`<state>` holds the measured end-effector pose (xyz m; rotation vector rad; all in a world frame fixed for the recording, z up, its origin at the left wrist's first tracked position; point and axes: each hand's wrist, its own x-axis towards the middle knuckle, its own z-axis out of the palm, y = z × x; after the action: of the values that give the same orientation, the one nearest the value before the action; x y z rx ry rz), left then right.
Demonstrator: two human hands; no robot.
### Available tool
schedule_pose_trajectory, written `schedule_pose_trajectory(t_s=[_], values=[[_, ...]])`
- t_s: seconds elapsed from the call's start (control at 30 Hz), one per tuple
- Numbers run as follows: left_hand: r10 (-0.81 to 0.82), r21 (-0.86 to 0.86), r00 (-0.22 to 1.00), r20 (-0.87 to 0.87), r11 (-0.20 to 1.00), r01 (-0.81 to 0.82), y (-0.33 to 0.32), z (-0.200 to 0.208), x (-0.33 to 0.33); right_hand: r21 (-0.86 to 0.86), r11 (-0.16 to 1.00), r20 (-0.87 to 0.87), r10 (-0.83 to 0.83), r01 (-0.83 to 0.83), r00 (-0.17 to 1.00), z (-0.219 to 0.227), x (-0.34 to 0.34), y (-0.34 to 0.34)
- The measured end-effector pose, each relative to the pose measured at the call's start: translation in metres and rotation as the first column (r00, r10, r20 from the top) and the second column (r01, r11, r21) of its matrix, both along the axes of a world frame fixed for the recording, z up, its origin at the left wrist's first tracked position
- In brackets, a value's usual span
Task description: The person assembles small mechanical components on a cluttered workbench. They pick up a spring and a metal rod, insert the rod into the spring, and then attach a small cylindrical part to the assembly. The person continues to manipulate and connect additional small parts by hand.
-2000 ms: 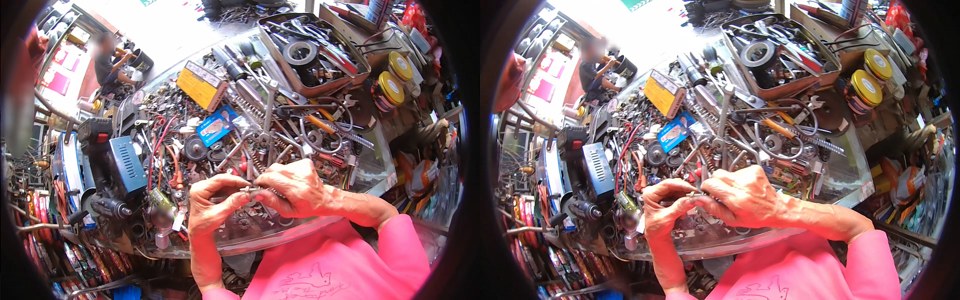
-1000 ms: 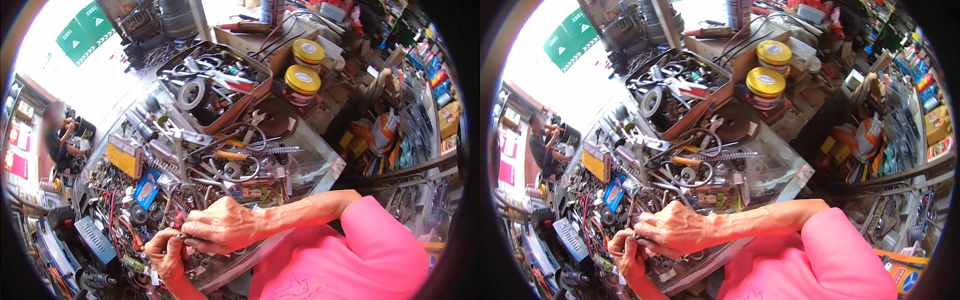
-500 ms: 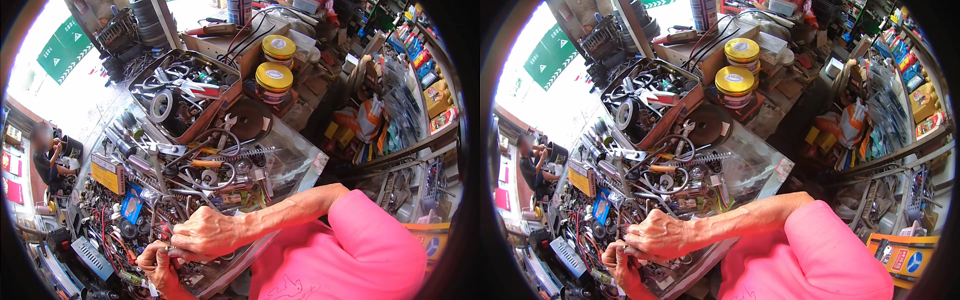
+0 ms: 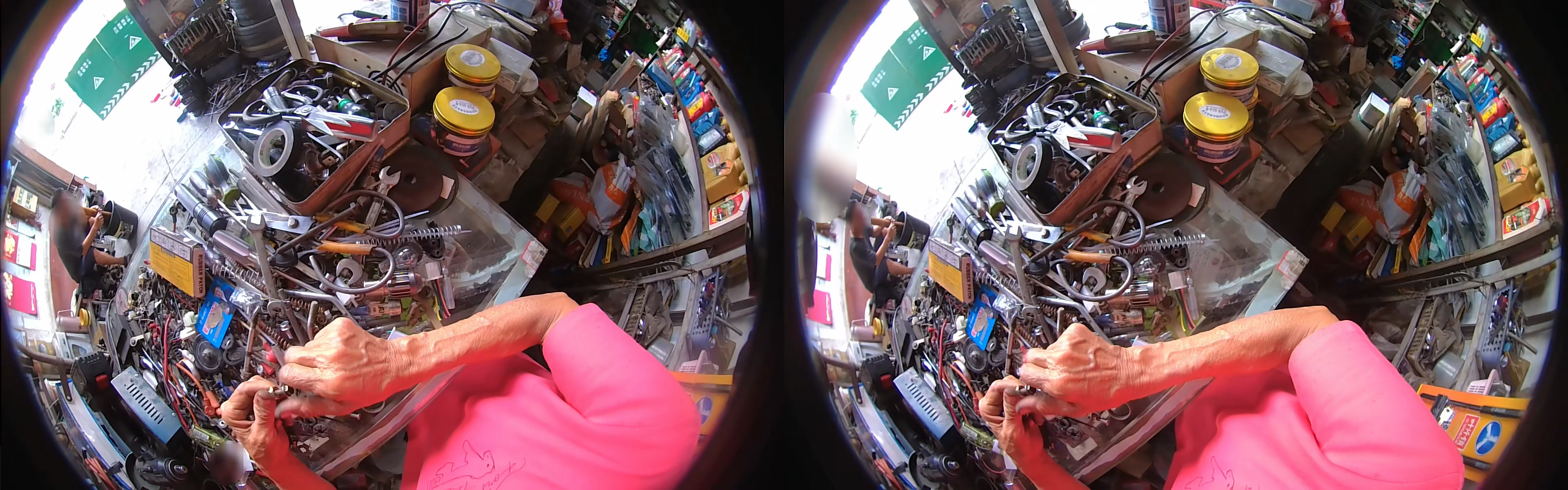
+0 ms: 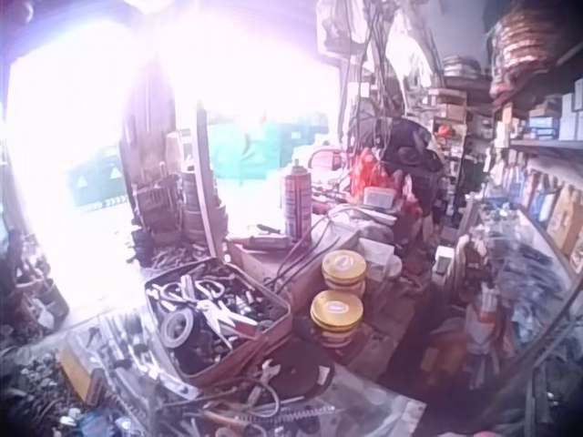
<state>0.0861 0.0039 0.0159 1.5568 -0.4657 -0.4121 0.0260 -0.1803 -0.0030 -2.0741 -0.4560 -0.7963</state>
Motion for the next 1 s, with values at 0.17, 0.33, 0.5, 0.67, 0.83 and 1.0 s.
schedule_pose_trajectory(t_s=[0.17, 0.33, 0.5, 0.67, 0.83, 1.0], values=[[-0.019, -0.036, 1.0, -0.025, 0.999, 0.018, 0.001, -0.001, 0.002, -0.003, 1.0, 0.018, -0.003, 0.003, 1.0, 0.003, 0.001, 0.002], [-0.009, 0.042, 0.998, -0.067, 0.999, 0.012, 0.009, -0.002, 0.004, -0.008, 1.0, 0.023, -0.008, 0.008, 1.0, 0.009, 0.003, -0.002], [-0.008, 0.026, 0.987, -0.163, 1.0, 0.012, 0.005, 0.008, 0.003, -0.116, 0.993, -0.013, 0.003, -0.004, 1.0, 0.008, 0.001, -0.004], [-0.024, -0.038, 0.984, -0.176, 0.999, 0.018, 0.004, 0.01, 0.001, -0.056, 0.998, -0.039, 0.025, -0.027, 0.999, 0.01, 0.003, -0.004], [-0.042, -0.049, 0.981, -0.188, 0.998, 0.033, 0.004, 0.012, 0.001, -0.076, 0.996, -0.007, 0.056, -0.056, 0.998, 0.009, 0.003, -0.004], [-0.098, -0.034, 0.978, -0.182, 0.995, 0.093, 0.004, 0.014, 0.001, -0.093, 0.992, -0.049, 0.081, -0.085, 0.995, 0.009, 0.002, -0.008]])
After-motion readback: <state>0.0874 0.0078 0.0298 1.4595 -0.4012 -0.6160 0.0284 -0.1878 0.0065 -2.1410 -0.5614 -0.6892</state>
